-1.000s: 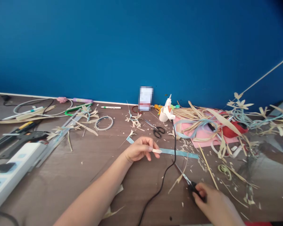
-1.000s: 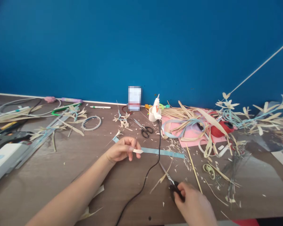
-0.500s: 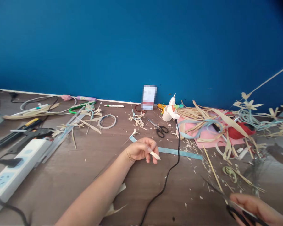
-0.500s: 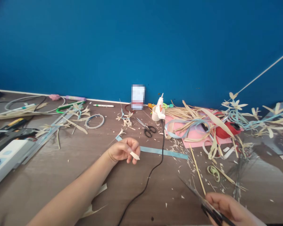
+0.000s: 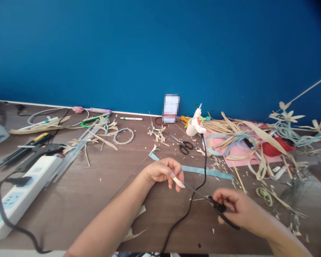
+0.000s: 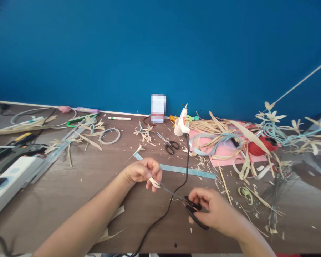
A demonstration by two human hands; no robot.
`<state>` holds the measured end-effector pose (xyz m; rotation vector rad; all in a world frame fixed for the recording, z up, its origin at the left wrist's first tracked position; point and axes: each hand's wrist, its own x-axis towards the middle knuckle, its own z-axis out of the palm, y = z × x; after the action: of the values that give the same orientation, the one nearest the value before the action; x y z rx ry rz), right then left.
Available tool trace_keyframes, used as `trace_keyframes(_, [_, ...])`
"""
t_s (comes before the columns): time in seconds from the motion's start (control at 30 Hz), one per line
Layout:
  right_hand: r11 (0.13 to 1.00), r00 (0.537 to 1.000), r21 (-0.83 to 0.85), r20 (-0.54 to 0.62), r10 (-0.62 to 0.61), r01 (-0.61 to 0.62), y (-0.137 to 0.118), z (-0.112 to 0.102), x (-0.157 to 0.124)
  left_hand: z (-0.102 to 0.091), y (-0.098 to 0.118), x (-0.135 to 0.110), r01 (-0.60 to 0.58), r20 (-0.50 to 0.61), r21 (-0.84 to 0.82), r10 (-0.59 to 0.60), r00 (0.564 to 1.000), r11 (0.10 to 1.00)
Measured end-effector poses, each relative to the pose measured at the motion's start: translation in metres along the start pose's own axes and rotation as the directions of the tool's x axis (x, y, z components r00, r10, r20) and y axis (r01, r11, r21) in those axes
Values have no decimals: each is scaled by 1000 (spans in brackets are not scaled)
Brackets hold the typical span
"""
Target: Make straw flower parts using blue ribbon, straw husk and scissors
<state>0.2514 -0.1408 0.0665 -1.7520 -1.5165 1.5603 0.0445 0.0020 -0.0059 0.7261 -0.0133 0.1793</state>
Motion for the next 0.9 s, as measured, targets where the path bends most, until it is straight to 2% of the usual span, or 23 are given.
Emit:
trace_keyframes(0.47, [999, 1000, -50, 1, -20, 20, 5, 4, 2, 3, 0, 1, 8, 5, 6, -8, 1000, 1000])
trace_keyframes(0.9, [967, 991, -242, -90, -97, 73, 10, 5, -2, 2, 0, 1, -10, -27, 34, 11, 1000, 999])
